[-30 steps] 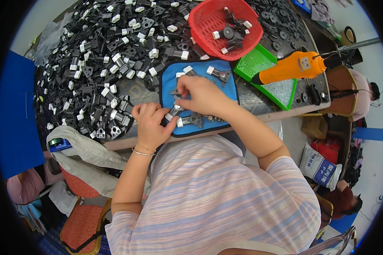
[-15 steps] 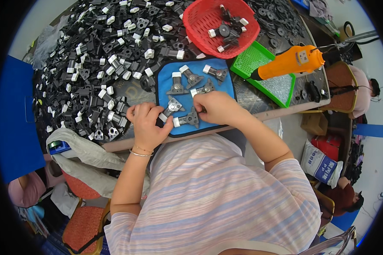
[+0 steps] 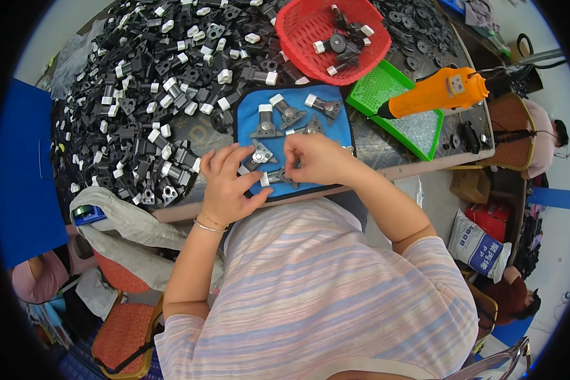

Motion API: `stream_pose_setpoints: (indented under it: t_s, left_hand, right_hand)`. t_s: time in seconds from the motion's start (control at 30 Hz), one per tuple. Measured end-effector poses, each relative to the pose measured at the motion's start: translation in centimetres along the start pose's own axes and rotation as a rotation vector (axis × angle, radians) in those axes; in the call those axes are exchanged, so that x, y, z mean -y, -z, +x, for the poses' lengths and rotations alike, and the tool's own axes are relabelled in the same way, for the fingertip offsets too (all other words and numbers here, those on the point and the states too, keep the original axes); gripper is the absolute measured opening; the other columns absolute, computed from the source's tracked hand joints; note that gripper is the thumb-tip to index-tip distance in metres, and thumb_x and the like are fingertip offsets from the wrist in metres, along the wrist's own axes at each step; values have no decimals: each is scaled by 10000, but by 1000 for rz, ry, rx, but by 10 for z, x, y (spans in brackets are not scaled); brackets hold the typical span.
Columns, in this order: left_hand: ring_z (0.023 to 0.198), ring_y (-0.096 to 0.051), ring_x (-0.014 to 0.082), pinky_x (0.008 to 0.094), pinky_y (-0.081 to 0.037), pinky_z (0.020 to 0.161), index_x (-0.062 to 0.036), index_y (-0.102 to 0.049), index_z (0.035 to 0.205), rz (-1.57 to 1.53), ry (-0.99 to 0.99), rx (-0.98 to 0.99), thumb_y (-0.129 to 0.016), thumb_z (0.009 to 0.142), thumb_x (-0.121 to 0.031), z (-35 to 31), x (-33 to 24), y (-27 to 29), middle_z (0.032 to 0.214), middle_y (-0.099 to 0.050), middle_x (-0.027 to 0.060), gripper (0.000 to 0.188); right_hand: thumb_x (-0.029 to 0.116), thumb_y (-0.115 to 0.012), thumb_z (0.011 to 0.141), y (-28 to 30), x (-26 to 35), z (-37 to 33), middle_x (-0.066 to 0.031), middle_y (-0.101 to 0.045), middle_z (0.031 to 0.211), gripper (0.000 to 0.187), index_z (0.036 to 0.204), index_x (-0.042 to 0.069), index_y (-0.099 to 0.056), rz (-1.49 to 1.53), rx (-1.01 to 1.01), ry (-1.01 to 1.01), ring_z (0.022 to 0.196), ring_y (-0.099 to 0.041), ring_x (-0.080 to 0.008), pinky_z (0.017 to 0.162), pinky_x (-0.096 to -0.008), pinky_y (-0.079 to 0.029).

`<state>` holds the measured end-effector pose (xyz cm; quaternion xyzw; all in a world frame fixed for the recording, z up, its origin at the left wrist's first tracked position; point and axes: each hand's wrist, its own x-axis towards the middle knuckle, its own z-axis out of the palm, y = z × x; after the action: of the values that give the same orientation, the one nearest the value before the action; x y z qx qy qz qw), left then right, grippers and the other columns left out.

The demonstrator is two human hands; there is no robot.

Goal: Assembling small mechanical toy parts using an electric screwdriver.

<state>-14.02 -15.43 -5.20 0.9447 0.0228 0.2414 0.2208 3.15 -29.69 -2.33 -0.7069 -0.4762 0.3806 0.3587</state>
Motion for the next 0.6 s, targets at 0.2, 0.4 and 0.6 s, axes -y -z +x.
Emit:
stream_pose_setpoints:
  t_s: [0.2, 0.4, 0.6]
  left_hand:
    - [1135, -430, 261, 471, -213, 959, -147, -662, 724, 11, 19, 10, -728, 604, -323, -1, 0, 0, 1157, -544, 56, 223]
    - [1144, -424, 263, 480, -212, 958, -147, -664, 723, 4, 22, 13, -732, 599, -304, -1, 1, -1, 1161, -542, 53, 212]
    - [1148, -421, 263, 482, -211, 959, -146, -663, 719, 1, 24, 13, -733, 598, -298, -1, 1, -1, 1165, -542, 52, 207]
  right_hand:
    - [70, -708, 649, -1, 5, 2, -68, -633, 687, 262, 787, 42, -488, -113, -46, 13, 571, -576, -201, 526, -315, -432]
    - [95, -715, 646, -6, 6, 5, -75, -616, 712, 281, 811, 43, -493, -122, -34, -6, 637, -591, -236, 573, -338, -444]
    - [105, -720, 646, -5, 5, 5, -84, -597, 751, 303, 838, 47, -492, -160, -13, 20, 688, -587, -254, 614, -348, -449]
